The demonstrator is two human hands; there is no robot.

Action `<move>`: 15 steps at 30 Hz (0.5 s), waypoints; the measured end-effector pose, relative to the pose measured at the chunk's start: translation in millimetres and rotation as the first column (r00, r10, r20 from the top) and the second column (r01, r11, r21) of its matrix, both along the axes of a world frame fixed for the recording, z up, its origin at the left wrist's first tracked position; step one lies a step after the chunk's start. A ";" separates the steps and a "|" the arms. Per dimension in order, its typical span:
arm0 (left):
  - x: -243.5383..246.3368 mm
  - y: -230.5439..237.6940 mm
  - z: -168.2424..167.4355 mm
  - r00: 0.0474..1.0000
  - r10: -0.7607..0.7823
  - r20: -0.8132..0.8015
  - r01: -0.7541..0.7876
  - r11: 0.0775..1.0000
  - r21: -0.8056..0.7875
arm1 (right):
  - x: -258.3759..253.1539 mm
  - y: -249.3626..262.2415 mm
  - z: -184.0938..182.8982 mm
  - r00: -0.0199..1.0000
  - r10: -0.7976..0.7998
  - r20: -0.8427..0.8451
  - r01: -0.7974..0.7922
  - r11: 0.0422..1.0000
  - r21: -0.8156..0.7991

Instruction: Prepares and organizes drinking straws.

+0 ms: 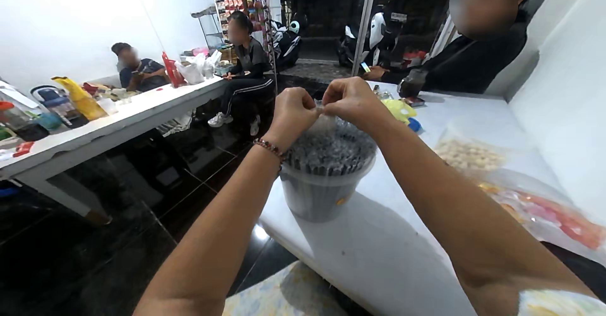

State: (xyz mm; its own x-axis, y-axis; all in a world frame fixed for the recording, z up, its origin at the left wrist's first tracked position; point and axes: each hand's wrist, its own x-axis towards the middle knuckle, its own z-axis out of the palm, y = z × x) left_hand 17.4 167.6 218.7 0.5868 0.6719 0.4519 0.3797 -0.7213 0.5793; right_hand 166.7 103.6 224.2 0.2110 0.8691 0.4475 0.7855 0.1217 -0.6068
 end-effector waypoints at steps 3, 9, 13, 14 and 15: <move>-2.3 -0.9 0.7 1.000 -0.029 0.005 0.029 0.999 -0.032 | 0.3 0.1 0.0 1.000 -0.002 -0.016 0.002 1.000 0.000; -3.7 -1.4 0.8 0.998 -0.061 0.021 0.061 0.997 -0.041 | -0.4 -0.9 -0.1 0.999 -0.017 -0.047 0.017 1.000 0.000; -3.5 -0.6 -0.5 0.997 -0.069 0.029 0.070 0.996 -0.049 | 3.7 1.4 -1.2 0.993 -0.001 -0.114 -0.001 1.000 -0.016; -3.6 -0.3 -0.5 0.997 -0.071 0.024 0.072 0.996 -0.052 | 4.9 2.2 -1.6 0.990 0.008 -0.141 -0.011 1.000 -0.021; -3.6 -0.1 -0.4 0.997 -0.072 0.020 0.073 0.996 -0.055 | 5.7 2.4 -1.6 0.986 0.021 -0.167 -0.026 0.999 -0.025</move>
